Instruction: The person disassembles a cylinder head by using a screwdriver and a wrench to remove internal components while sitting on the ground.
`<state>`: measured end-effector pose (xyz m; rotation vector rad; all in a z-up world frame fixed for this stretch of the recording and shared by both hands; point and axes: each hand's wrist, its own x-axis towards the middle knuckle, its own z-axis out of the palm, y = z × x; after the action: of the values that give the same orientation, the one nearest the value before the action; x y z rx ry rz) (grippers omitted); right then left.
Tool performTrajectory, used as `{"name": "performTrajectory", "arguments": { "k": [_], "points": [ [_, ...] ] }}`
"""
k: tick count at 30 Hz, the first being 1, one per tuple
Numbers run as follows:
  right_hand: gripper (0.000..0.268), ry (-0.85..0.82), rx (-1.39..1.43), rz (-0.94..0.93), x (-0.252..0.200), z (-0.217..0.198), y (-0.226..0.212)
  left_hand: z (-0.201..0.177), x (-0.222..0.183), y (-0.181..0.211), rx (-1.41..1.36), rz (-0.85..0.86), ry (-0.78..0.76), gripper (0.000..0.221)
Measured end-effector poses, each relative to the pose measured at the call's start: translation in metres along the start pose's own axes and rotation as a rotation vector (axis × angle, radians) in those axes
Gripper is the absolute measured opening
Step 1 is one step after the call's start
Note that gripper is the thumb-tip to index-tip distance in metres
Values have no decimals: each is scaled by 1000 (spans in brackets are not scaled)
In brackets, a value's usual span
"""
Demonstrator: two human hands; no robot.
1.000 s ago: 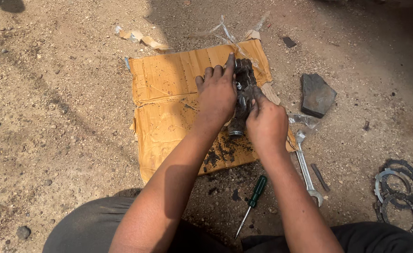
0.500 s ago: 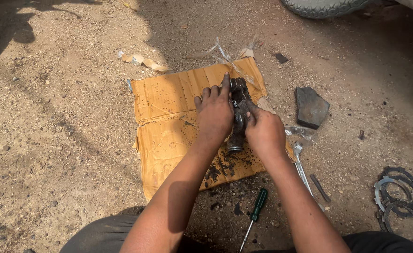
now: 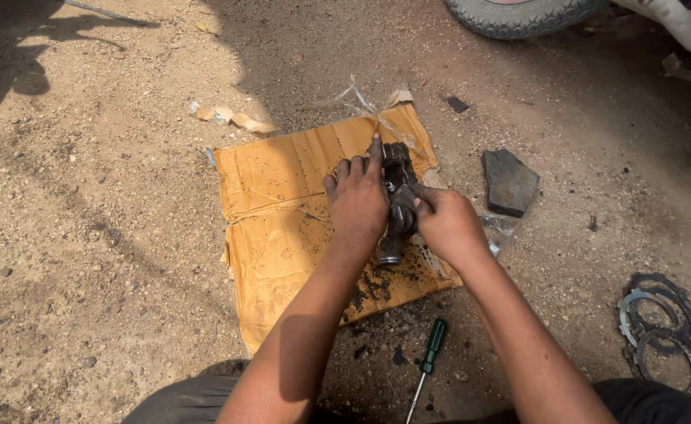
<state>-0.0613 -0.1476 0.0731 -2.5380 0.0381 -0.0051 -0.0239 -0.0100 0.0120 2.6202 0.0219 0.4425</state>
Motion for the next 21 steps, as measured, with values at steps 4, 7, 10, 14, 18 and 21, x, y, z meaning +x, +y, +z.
{"name": "performTrajectory", "arguments": {
  "k": [4,7,10,14,18,21],
  "points": [
    [32,-33,144,62,-2,-2,10,0,-1,1,29,16,35,71],
    [30,-79,152,20,18,1,32,4,-4,6,66,41,52,71],
    [31,-71,148,-159,22,-1,64,6,-12,17,98,98,59,71],
    [32,-234,263,102,6,-17,89,7,-20,33,111,282,33,66],
    [31,-318,346,372,-3,-43,99,8,-20,51,126,459,-73,64],
    [31,-309,392,399,-12,-48,117,7,-11,69,92,517,-228,64]
  ]
}}
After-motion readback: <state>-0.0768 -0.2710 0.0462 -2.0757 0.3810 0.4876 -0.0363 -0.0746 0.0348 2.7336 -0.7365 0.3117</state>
